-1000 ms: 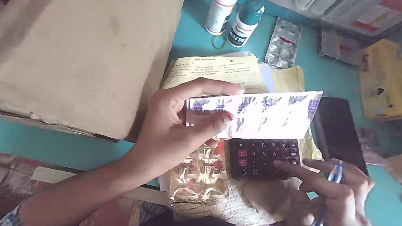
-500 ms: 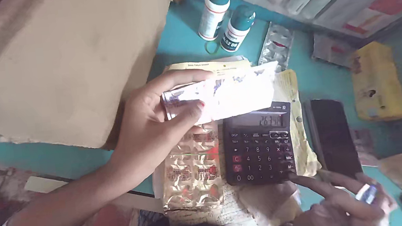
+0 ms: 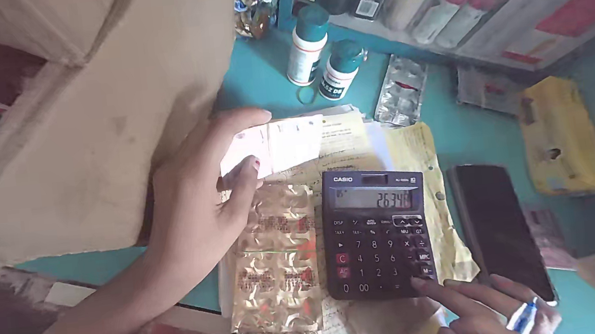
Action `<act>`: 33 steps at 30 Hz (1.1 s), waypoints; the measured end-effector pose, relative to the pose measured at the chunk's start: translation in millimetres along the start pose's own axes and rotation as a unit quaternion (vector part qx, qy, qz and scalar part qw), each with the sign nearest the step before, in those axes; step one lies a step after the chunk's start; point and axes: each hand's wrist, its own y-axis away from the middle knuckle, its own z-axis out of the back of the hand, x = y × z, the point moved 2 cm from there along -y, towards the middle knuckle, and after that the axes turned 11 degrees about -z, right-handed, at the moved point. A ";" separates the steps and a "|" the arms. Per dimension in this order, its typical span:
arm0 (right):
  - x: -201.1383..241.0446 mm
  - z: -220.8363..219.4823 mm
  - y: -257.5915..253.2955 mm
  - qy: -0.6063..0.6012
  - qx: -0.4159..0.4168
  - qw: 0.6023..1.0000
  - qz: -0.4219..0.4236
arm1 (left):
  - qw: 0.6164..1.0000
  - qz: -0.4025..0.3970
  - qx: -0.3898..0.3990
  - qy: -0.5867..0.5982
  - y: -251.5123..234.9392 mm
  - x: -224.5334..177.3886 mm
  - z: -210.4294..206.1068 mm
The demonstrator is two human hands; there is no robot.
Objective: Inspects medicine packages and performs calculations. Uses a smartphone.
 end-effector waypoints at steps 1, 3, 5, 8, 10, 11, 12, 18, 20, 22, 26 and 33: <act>0.4 -0.2 -0.6 -0.006 0.007 1.000 0.001 | 1.000 0.003 0.001 -0.012 0.6 0.9 0.3; 1.4 -2.0 -0.3 -0.021 0.018 1.000 0.003 | 0.999 0.007 0.009 -0.044 2.3 2.0 1.2; 2.2 -3.6 0.1 -0.021 0.029 0.999 0.008 | 0.998 0.000 0.009 -0.062 3.5 3.6 0.6; 2.2 -5.6 -0.3 -0.018 0.022 0.999 0.013 | 0.998 -0.019 0.007 -0.066 3.5 4.1 -0.7; 2.4 -4.7 -0.3 -0.027 0.015 1.000 -0.002 | 0.998 -0.035 0.014 -0.056 3.3 4.5 -1.8; 1.9 -4.4 -0.4 -0.033 0.006 0.999 -0.009 | 0.997 -0.041 0.026 -0.051 3.4 4.9 -2.3; 0.3 -4.2 -0.4 -0.037 -0.005 0.999 -0.017 | 0.997 -0.046 0.038 -0.049 3.5 5.1 -3.4; -9.5 -3.9 1.8 -0.081 -0.033 0.994 -0.065 | 0.994 -0.031 0.070 -0.076 4.7 3.3 -8.1; -9.6 -2.2 1.6 -0.095 -0.038 0.992 -0.079 | 0.994 -0.010 0.065 -0.082 4.9 3.1 -7.5; -9.9 -1.3 1.6 -0.103 -0.038 0.991 -0.077 | 0.995 -0.004 0.063 -0.082 4.8 3.9 -6.3; -7.6 -2.2 2.6 -0.081 -0.043 0.994 -0.065 | 0.994 -0.065 0.067 -0.059 7.4 3.5 -7.8; -1.6 -3.4 1.8 -0.019 -0.033 0.999 -0.038 | 0.982 -0.085 0.151 -0.068 11.7 5.6 -15.6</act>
